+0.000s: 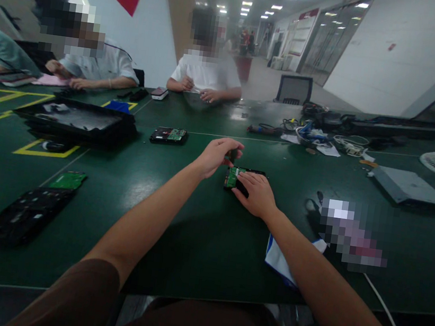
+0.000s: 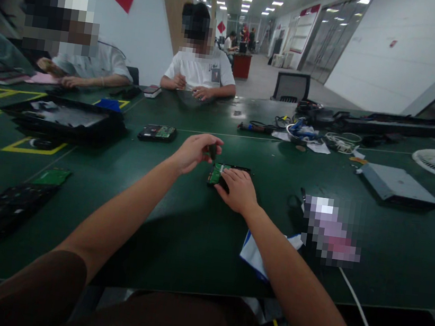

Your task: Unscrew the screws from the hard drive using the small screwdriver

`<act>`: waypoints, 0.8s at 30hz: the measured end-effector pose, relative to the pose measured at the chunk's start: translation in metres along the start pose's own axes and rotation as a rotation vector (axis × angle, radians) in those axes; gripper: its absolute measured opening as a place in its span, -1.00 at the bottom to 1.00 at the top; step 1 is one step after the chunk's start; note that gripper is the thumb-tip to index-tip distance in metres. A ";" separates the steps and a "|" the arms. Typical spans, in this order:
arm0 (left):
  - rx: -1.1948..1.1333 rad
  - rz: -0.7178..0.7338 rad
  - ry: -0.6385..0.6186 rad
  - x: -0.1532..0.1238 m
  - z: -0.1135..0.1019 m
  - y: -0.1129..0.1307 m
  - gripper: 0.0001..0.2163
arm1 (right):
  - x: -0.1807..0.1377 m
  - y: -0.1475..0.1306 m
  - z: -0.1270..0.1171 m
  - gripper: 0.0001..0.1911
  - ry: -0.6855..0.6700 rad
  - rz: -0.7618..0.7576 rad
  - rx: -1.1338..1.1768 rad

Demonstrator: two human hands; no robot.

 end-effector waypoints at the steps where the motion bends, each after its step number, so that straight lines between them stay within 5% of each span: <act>1: -0.030 -0.020 -0.010 0.000 0.001 -0.002 -0.74 | 0.000 0.000 0.000 -0.50 0.002 -0.003 0.001; 8: 0.102 0.062 0.144 0.000 -0.010 0.009 -0.82 | 0.000 0.002 0.002 -0.48 -0.016 0.005 -0.007; 11: 0.193 0.076 0.099 -0.005 -0.001 0.016 -0.80 | 0.000 0.001 0.002 -0.48 -0.010 0.004 -0.009; 16: 0.044 -0.012 0.026 -0.008 0.006 0.009 -0.78 | -0.001 0.000 0.000 -0.48 0.004 -0.006 -0.010; 24: 0.047 0.022 0.170 -0.002 -0.012 0.009 -0.83 | 0.000 0.001 0.001 -0.48 -0.023 0.012 0.000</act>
Point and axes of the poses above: each hand's wrist, its own x-axis towards the middle knuckle, its own z-axis out of the palm, y = z × x, the point moved 9 cm from there along x, towards the middle knuckle, and after that the axes turned 7 degrees about -z, right-handed, at the moved point
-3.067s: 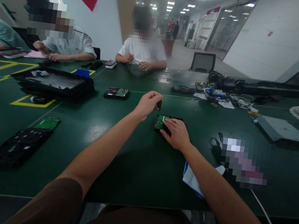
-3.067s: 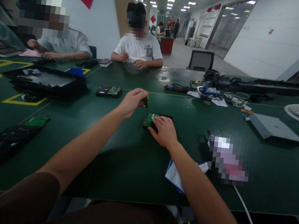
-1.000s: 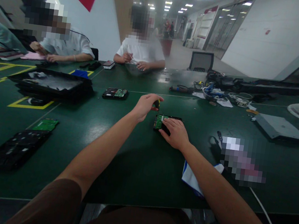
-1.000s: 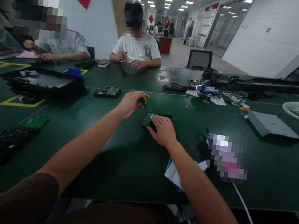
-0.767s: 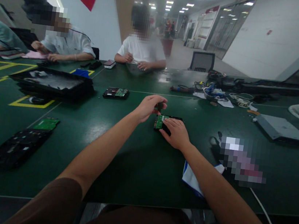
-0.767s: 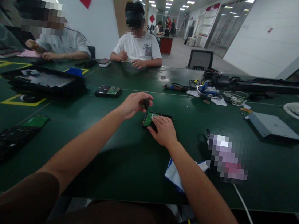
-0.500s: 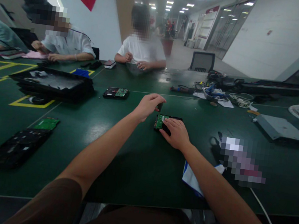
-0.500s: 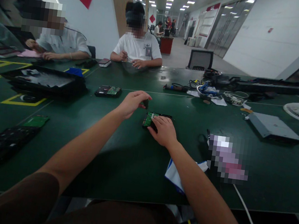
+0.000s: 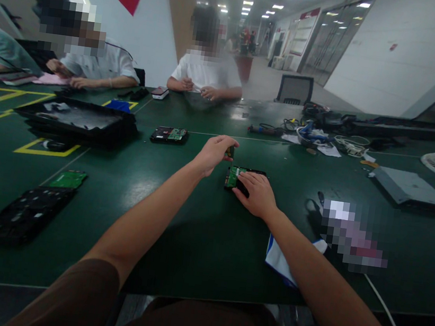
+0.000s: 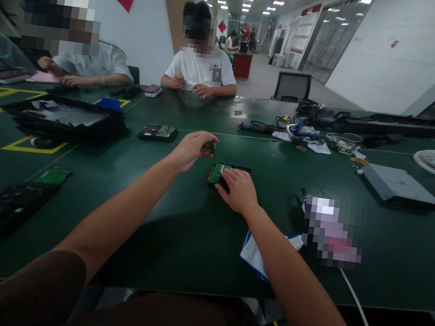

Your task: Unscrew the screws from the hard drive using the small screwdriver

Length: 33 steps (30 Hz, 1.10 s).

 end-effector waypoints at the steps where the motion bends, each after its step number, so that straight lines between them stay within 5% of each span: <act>1: 0.002 -0.010 -0.025 -0.001 0.003 0.000 -0.83 | 0.000 0.000 0.000 -0.48 0.000 0.000 -0.002; 10: -0.239 -0.102 -0.086 0.000 0.007 -0.010 -0.87 | -0.001 -0.001 0.000 -0.49 0.020 -0.014 -0.005; 14: -0.141 -0.037 -0.024 0.002 -0.001 -0.005 -0.84 | 0.000 -0.001 -0.001 -0.48 0.021 -0.011 -0.006; 22: -0.237 -0.112 -0.151 -0.002 0.016 -0.010 -0.84 | 0.001 -0.002 -0.002 -0.49 0.010 -0.005 0.003; 28: -0.173 -0.081 0.000 0.007 -0.006 -0.013 -0.82 | 0.000 -0.001 0.000 -0.48 0.004 -0.002 0.000; 33: -0.163 -0.090 -0.108 0.005 0.005 -0.013 -0.80 | 0.001 -0.001 -0.001 -0.47 -0.002 -0.009 -0.009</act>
Point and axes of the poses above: each hand's wrist, its own x-axis towards the middle knuckle, its own z-axis out of the palm, y = z × x, the point moved 9 cm from there along x, towards the middle knuckle, and after that the axes turned 7 degrees about -z, right-handed, at the moved point
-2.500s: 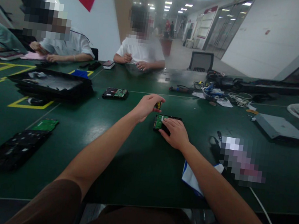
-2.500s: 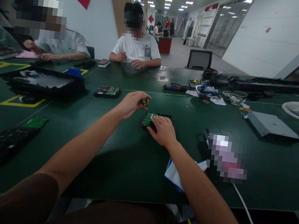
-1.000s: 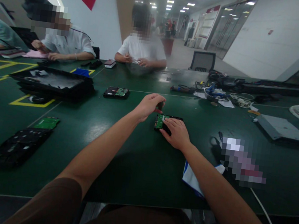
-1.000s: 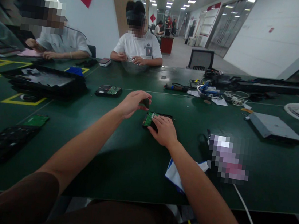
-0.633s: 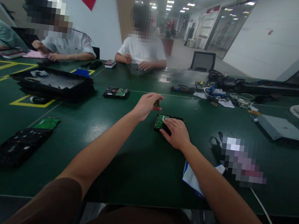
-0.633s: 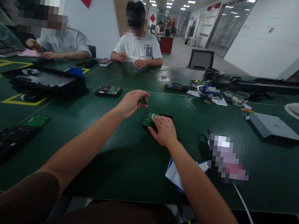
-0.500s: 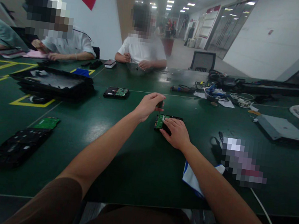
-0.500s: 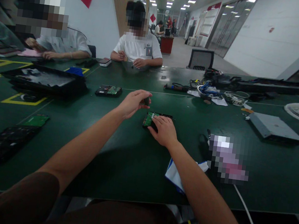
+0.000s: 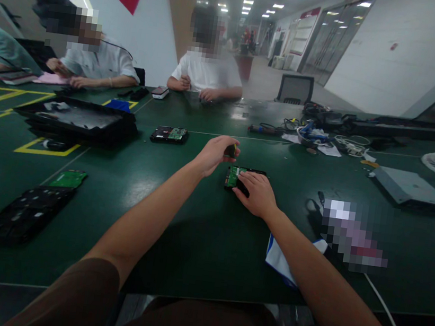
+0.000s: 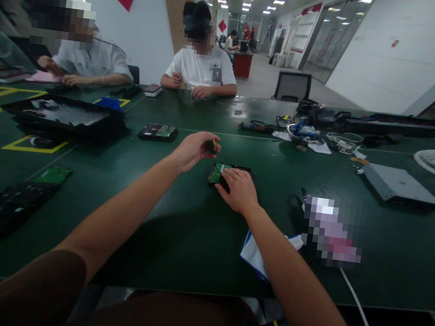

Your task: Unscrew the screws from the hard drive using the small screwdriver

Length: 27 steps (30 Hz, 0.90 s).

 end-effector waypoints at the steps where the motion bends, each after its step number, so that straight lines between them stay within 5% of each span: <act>1: -0.018 -0.021 -0.026 0.000 0.003 -0.002 -0.80 | 0.000 0.000 0.000 -0.47 0.001 0.000 0.001; 7: -0.034 -0.046 -0.005 0.003 -0.001 -0.006 -0.78 | 0.000 0.000 0.000 -0.48 0.005 0.006 0.000; 13: 0.357 0.099 0.136 0.000 -0.011 0.011 -0.68 | 0.000 0.002 0.001 -0.47 -0.002 0.006 -0.002; 21: 0.047 -0.188 -0.120 -0.010 0.016 -0.013 -0.71 | 0.000 0.000 -0.001 -0.49 0.013 -0.002 0.008; 27: 0.158 -0.177 -0.071 -0.011 0.009 -0.007 -0.70 | -0.001 0.000 -0.001 -0.48 0.015 -0.001 0.004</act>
Point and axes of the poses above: each hand's wrist, its own x-axis towards the middle knuckle, its own z-axis out of the palm, y = z × x, the point moved 9 cm from there along x, towards the middle knuckle, and after that the axes turned 7 degrees about -z, right-handed, at the moved point
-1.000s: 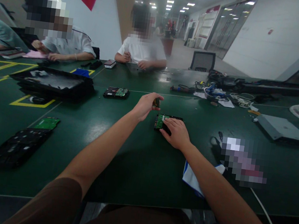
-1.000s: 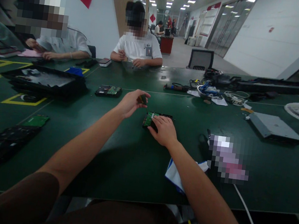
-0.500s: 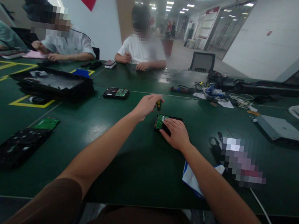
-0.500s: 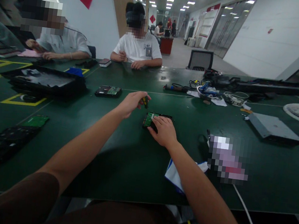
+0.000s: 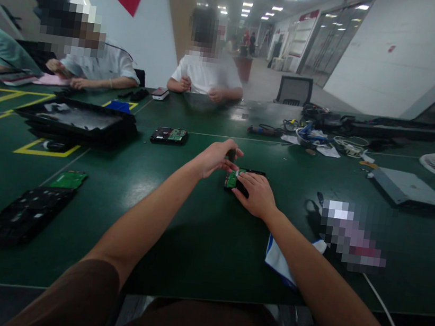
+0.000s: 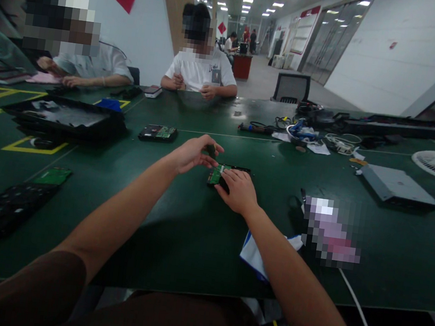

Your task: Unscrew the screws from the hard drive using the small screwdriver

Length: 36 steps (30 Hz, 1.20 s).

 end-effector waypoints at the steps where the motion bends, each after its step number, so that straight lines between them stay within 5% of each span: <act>1: 0.033 0.011 0.015 0.000 -0.001 0.001 -0.70 | 0.000 0.000 0.000 -0.49 0.000 0.001 -0.001; 19: 0.278 0.232 0.185 -0.002 -0.011 0.022 -0.72 | -0.001 0.002 0.003 -0.49 0.004 0.000 -0.008; 29: -0.127 0.107 -0.064 0.006 0.003 0.003 -0.74 | -0.001 0.001 0.002 -0.50 0.014 -0.009 -0.020; 36: -0.159 0.204 0.051 0.008 -0.005 0.009 -0.83 | 0.000 0.000 0.001 -0.49 0.010 -0.009 -0.015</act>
Point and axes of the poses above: each hand's wrist, its own x-axis towards the middle knuckle, its own z-axis out of the palm, y = z × x, the point moved 9 cm from there along x, towards the middle knuckle, and after that the axes turned 7 degrees about -z, right-handed, at the moved point
